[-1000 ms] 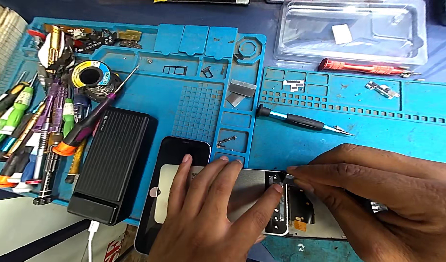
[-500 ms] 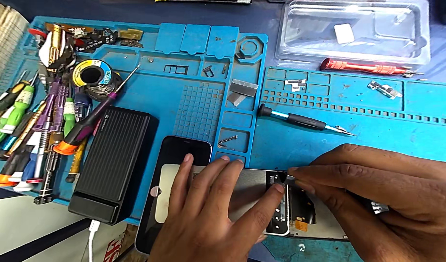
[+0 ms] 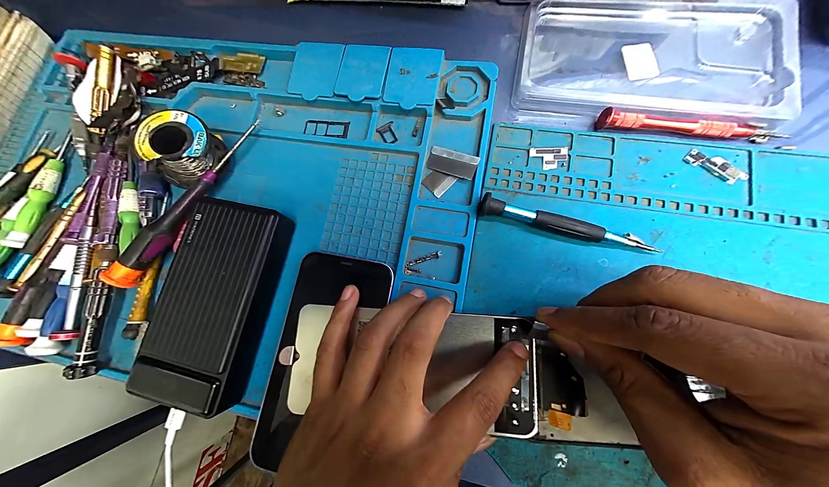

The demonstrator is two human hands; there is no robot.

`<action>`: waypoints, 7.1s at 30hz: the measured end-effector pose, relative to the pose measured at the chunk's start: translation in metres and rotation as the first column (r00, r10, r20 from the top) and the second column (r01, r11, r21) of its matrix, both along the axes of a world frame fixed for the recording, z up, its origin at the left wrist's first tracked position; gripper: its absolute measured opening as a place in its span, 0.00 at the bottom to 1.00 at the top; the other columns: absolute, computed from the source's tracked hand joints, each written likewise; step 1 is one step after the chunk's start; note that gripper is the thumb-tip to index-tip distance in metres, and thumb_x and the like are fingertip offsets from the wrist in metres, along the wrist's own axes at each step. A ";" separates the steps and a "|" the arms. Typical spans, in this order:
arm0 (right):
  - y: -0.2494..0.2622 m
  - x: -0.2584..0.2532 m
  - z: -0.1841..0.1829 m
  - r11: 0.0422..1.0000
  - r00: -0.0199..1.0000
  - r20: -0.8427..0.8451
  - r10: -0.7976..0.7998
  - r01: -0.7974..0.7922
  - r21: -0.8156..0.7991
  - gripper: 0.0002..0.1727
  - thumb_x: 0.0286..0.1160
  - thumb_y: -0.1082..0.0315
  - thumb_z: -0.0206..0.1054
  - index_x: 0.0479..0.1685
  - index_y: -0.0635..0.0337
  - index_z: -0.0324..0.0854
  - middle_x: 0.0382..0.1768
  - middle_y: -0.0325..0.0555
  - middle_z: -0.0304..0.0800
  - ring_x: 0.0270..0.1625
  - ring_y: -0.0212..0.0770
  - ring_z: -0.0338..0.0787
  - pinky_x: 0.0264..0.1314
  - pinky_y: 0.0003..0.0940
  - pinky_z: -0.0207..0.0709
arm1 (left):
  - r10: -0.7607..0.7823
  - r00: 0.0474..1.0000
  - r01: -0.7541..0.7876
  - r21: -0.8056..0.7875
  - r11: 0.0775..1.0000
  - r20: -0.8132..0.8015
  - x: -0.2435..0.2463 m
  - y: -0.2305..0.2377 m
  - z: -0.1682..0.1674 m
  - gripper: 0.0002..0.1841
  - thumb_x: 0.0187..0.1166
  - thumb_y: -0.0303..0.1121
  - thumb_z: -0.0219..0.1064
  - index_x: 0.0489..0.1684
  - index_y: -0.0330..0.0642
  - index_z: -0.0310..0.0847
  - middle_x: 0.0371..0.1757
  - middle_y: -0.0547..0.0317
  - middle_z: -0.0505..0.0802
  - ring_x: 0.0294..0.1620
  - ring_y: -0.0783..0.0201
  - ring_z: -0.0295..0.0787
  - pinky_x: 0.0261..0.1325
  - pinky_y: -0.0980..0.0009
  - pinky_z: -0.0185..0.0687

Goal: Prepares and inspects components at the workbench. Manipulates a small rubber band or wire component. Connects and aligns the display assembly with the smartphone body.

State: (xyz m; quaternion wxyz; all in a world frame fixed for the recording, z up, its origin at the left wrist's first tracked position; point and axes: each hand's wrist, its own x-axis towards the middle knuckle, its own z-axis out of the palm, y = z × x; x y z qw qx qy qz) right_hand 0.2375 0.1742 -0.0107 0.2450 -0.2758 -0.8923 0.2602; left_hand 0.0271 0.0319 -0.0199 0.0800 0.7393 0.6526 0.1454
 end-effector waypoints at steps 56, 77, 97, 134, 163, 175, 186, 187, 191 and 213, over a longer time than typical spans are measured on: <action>-0.003 -0.005 0.002 0.997 0.996 0.048 -0.073 0.073 -0.011 0.10 0.72 0.63 0.65 0.36 0.46 0.95 0.32 0.25 0.86 0.32 0.20 0.80 0.28 0.20 0.70 | 0.001 1.000 -0.001 -0.027 1.000 -0.012 0.001 0.002 0.003 0.25 0.87 0.53 0.53 0.85 0.74 0.71 0.81 0.45 0.78 0.89 0.42 0.63 0.86 0.25 0.40; 0.002 -0.005 0.004 0.998 0.997 0.053 -0.052 0.053 -0.019 0.10 0.71 0.63 0.65 0.36 0.43 0.95 0.32 0.21 0.85 0.32 0.17 0.81 0.27 0.17 0.70 | -0.012 0.999 0.015 -0.064 0.998 0.047 0.001 0.006 0.008 0.22 0.87 0.51 0.55 0.79 0.77 0.75 0.79 0.43 0.75 0.89 0.40 0.60 0.86 0.25 0.38; 0.003 -0.006 0.004 0.997 0.997 0.043 -0.062 0.064 -0.053 0.09 0.70 0.61 0.66 0.36 0.41 0.94 0.30 0.19 0.84 0.29 0.15 0.78 0.24 0.14 0.68 | 0.010 1.000 -0.009 -0.056 0.998 0.017 0.003 0.002 0.005 0.25 0.88 0.51 0.54 0.85 0.76 0.69 0.81 0.42 0.75 0.89 0.40 0.60 0.87 0.26 0.38; 0.004 -0.006 0.003 0.998 0.998 0.026 -0.052 0.053 -0.034 0.09 0.70 0.61 0.66 0.35 0.42 0.94 0.30 0.19 0.85 0.30 0.15 0.80 0.25 0.14 0.70 | -0.009 0.999 0.010 -0.044 0.999 0.034 0.002 0.002 0.004 0.22 0.89 0.50 0.53 0.81 0.79 0.73 0.80 0.41 0.75 0.89 0.39 0.60 0.86 0.25 0.41; 0.005 -0.004 0.004 0.999 1.000 0.020 -0.014 0.015 -0.048 0.10 0.71 0.63 0.65 0.36 0.43 0.94 0.33 0.20 0.86 0.33 0.16 0.82 0.28 0.14 0.73 | -0.005 0.999 0.007 -0.034 0.999 0.050 0.001 0.002 0.003 0.21 0.89 0.49 0.54 0.79 0.81 0.75 0.80 0.41 0.76 0.89 0.39 0.60 0.86 0.25 0.42; 0.007 -0.003 0.005 0.999 0.999 0.024 0.031 -0.030 -0.024 0.10 0.72 0.64 0.64 0.36 0.44 0.94 0.35 0.22 0.88 0.35 0.17 0.83 0.30 0.15 0.74 | 0.004 0.998 -0.001 -0.044 0.999 0.067 0.001 0.002 0.005 0.21 0.88 0.50 0.56 0.79 0.73 0.75 0.79 0.42 0.76 0.89 0.41 0.60 0.87 0.27 0.41; 0.010 0.000 0.009 0.996 0.997 0.080 0.018 -0.012 -0.084 0.14 0.77 0.61 0.61 0.51 0.40 0.93 0.36 0.18 0.85 0.35 0.17 0.83 0.31 0.16 0.76 | -0.007 0.999 0.009 -0.033 0.999 0.053 0.001 0.002 0.003 0.23 0.88 0.50 0.55 0.83 0.75 0.72 0.80 0.42 0.76 0.89 0.39 0.60 0.87 0.25 0.41; 0.010 0.001 0.010 0.988 0.998 0.066 0.001 0.009 -0.153 0.15 0.78 0.62 0.60 0.53 0.40 0.92 0.36 0.18 0.84 0.34 0.18 0.83 0.30 0.17 0.79 | -0.008 0.998 0.010 -0.030 0.999 0.056 0.001 0.002 0.003 0.23 0.88 0.50 0.55 0.83 0.76 0.72 0.80 0.42 0.76 0.89 0.39 0.61 0.86 0.25 0.42; 0.012 0.002 0.014 0.774 0.980 -0.144 -0.140 0.017 -0.633 0.13 0.77 0.69 0.54 0.50 0.47 0.84 0.31 0.38 0.87 0.20 0.35 0.84 0.17 0.27 0.82 | -0.007 0.998 0.009 -0.027 1.000 0.065 0.001 0.002 0.003 0.23 0.87 0.50 0.56 0.82 0.76 0.72 0.81 0.42 0.76 0.89 0.39 0.61 0.86 0.25 0.42; -0.005 -0.016 0.020 0.951 0.957 0.278 0.082 -0.159 0.266 0.11 0.73 0.63 0.63 0.28 0.50 0.91 0.22 0.34 0.70 0.24 0.35 0.70 0.19 0.30 0.52 | 0.006 0.997 -0.004 -0.017 1.000 0.075 0.003 0.001 0.002 0.22 0.87 0.50 0.57 0.79 0.71 0.76 0.79 0.43 0.77 0.89 0.41 0.60 0.88 0.28 0.40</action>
